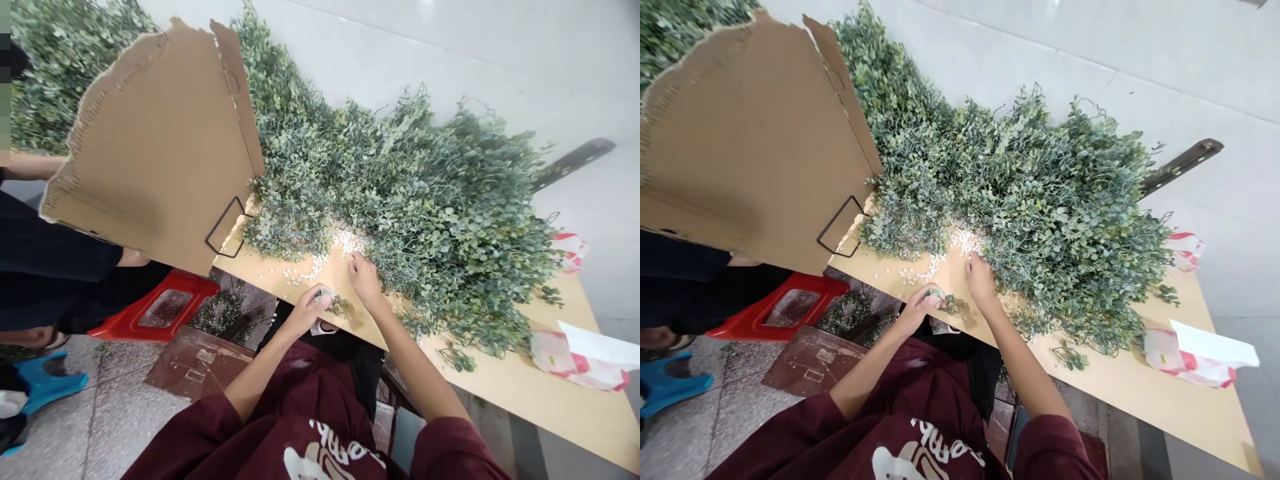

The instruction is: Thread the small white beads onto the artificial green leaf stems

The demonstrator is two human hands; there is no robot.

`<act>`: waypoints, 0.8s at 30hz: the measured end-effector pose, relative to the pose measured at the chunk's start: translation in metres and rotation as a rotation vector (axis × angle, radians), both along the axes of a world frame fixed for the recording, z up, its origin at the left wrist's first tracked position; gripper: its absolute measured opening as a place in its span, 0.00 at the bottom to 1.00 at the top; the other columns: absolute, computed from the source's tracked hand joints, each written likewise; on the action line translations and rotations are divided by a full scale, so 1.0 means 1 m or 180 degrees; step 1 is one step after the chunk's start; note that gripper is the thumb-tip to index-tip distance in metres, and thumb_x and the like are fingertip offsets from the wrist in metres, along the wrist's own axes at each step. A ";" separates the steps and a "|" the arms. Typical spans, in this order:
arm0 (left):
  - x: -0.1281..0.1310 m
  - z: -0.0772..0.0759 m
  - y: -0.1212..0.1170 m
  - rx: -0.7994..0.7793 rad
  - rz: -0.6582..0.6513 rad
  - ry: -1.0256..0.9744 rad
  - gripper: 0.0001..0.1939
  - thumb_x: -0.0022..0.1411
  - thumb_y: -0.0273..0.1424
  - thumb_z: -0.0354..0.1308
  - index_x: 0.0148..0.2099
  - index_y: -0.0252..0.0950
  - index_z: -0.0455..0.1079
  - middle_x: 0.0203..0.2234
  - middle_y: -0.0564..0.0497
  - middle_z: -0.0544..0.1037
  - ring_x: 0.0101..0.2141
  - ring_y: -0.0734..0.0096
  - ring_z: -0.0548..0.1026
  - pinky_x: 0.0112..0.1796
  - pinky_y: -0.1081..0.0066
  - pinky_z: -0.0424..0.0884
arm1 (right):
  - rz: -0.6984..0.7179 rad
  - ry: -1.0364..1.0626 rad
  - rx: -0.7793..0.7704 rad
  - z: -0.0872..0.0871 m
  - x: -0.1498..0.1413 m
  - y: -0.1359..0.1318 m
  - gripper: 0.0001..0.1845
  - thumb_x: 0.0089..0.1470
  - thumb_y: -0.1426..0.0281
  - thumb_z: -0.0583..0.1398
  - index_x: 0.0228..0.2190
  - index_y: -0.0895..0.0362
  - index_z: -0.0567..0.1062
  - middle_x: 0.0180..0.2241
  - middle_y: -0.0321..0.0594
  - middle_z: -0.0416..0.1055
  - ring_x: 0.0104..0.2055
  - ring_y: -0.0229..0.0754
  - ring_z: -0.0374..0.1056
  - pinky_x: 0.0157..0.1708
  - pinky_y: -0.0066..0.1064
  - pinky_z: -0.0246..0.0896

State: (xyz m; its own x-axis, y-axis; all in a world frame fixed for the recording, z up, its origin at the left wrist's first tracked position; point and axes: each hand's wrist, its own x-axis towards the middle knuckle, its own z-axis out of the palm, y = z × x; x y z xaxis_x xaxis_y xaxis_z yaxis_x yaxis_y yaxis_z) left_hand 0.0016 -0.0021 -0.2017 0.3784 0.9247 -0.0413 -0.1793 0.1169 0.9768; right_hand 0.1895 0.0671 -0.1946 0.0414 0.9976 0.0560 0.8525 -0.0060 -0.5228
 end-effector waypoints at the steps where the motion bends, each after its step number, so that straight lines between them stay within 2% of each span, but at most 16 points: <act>1: 0.001 0.000 0.002 0.0073 0.0058 0.0122 0.24 0.63 0.51 0.51 0.36 0.33 0.67 0.29 0.50 0.72 0.32 0.71 0.72 0.39 0.71 0.69 | -0.0033 -0.0090 -0.0015 0.000 0.000 0.004 0.12 0.56 0.73 0.50 0.38 0.58 0.72 0.31 0.45 0.71 0.33 0.45 0.65 0.35 0.33 0.55; 4: 0.005 0.000 0.008 0.0371 0.0145 0.0448 0.23 0.67 0.47 0.47 0.32 0.33 0.69 0.28 0.49 0.73 0.33 0.70 0.72 0.41 0.71 0.68 | -0.0091 -0.0084 0.0000 0.000 0.002 0.009 0.09 0.55 0.74 0.50 0.30 0.57 0.70 0.31 0.47 0.71 0.33 0.45 0.65 0.36 0.33 0.56; 6: 0.008 0.000 0.010 0.0460 0.0145 0.0528 0.22 0.67 0.45 0.49 0.35 0.32 0.71 0.30 0.48 0.75 0.35 0.68 0.73 0.42 0.71 0.68 | -0.0033 0.0288 -0.0028 0.000 0.004 0.007 0.08 0.56 0.71 0.52 0.28 0.56 0.69 0.28 0.44 0.70 0.32 0.44 0.65 0.35 0.34 0.57; 9: 0.012 -0.004 0.010 0.0384 0.0095 0.0521 0.20 0.68 0.43 0.49 0.48 0.32 0.72 0.33 0.48 0.77 0.36 0.68 0.75 0.43 0.70 0.69 | 0.0079 0.1551 -0.0391 -0.001 0.008 -0.007 0.08 0.56 0.64 0.55 0.30 0.54 0.70 0.25 0.40 0.71 0.28 0.43 0.67 0.32 0.34 0.62; 12: 0.017 -0.009 0.010 0.0476 0.0051 0.0627 0.22 0.69 0.40 0.48 0.58 0.34 0.67 0.36 0.47 0.78 0.35 0.69 0.75 0.43 0.69 0.70 | 0.0073 0.2736 -0.0653 -0.003 0.012 -0.027 0.11 0.53 0.59 0.61 0.31 0.55 0.73 0.27 0.41 0.74 0.30 0.43 0.70 0.34 0.35 0.66; 18: 0.024 -0.011 0.015 0.1118 0.0065 0.1175 0.18 0.70 0.37 0.46 0.56 0.35 0.67 0.48 0.44 0.74 0.48 0.64 0.72 0.50 0.67 0.66 | -0.0125 0.3974 -0.0835 -0.018 0.012 -0.058 0.12 0.48 0.61 0.67 0.32 0.55 0.79 0.30 0.39 0.74 0.27 0.38 0.68 0.33 0.33 0.66; 21: 0.023 -0.010 0.017 0.1130 0.0014 0.1354 0.16 0.68 0.37 0.49 0.54 0.35 0.67 0.46 0.44 0.74 0.47 0.64 0.72 0.49 0.68 0.67 | -0.0190 0.4276 -0.0930 -0.025 0.010 -0.062 0.13 0.47 0.62 0.68 0.33 0.56 0.79 0.28 0.37 0.73 0.26 0.35 0.66 0.30 0.29 0.65; 24: 0.022 -0.010 0.016 0.1143 -0.0045 0.1428 0.14 0.70 0.38 0.46 0.47 0.34 0.68 0.39 0.47 0.74 0.41 0.68 0.72 0.43 0.71 0.67 | -0.0228 0.4586 -0.0900 -0.027 0.009 -0.063 0.12 0.47 0.63 0.68 0.33 0.54 0.77 0.26 0.34 0.72 0.22 0.32 0.63 0.28 0.28 0.65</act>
State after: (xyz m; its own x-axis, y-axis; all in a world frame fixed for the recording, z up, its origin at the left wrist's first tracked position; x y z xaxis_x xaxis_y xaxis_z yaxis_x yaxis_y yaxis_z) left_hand 0.0234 0.0144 -0.2121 0.4086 0.9054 0.1151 0.2609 -0.2367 0.9359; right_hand 0.1986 0.0036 -0.2221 -0.0602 0.9615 -0.2681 -0.3993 -0.2693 -0.8764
